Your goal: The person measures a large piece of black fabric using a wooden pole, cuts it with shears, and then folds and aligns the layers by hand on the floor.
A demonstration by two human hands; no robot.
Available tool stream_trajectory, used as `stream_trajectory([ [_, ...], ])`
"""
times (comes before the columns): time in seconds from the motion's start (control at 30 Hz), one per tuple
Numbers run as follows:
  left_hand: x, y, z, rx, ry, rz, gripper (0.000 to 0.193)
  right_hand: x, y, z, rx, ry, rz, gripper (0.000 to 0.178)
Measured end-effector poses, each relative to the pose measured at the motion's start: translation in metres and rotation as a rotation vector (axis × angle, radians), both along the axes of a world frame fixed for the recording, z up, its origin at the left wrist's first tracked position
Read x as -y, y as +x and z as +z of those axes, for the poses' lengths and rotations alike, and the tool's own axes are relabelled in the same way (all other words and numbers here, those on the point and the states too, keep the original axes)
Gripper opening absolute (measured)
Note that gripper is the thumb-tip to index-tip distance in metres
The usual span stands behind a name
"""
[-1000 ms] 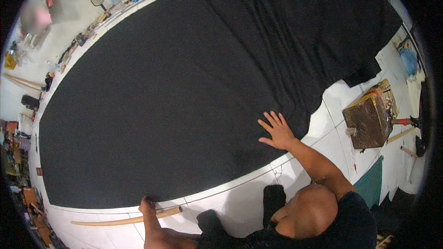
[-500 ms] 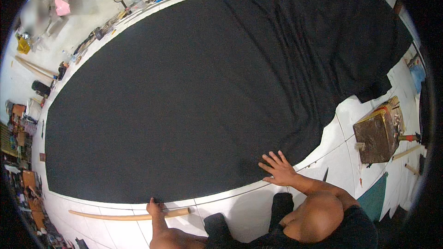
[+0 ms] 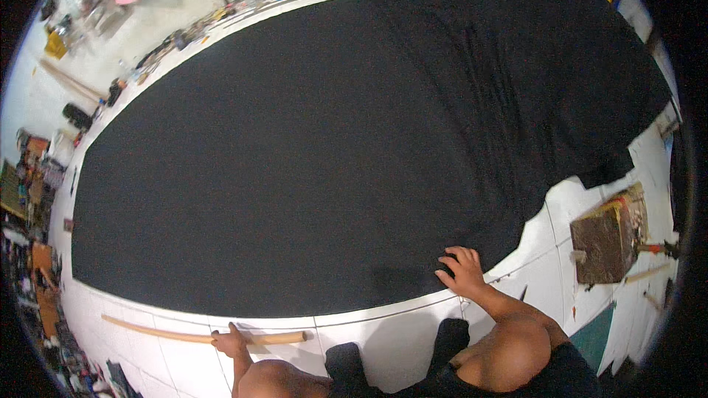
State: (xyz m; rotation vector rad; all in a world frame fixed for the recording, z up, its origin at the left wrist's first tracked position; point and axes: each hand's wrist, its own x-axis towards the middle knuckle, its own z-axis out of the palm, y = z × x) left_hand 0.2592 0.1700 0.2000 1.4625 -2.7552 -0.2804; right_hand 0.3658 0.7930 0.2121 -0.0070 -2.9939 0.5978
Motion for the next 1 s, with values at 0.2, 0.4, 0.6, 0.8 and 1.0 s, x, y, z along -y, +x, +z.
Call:
stream_trajectory([
  [0.2,0.037,0.03,-0.004,-0.338,0.461,0.164,0.056,0.03,-0.02,0.011,-0.008,-0.142,0.001,0.04],
  [0.4,-0.014,0.008,0.014,-0.861,0.534,-0.006,0.046,0.077,-0.06,0.059,0.024,-0.304,0.286,0.051],
  [0.6,-0.165,-0.04,0.073,-0.792,1.087,-0.61,0.054,0.149,-0.117,0.125,0.081,-0.168,0.566,0.091],
  [0.8,-0.197,-0.066,0.071,-0.241,0.503,-1.688,0.055,0.147,-0.111,0.098,0.348,-0.331,0.189,0.064],
  [1.0,-0.099,-0.054,0.015,-0.131,0.093,-0.9,0.07,0.04,0.004,0.042,0.293,-0.065,-0.157,0.057],
])
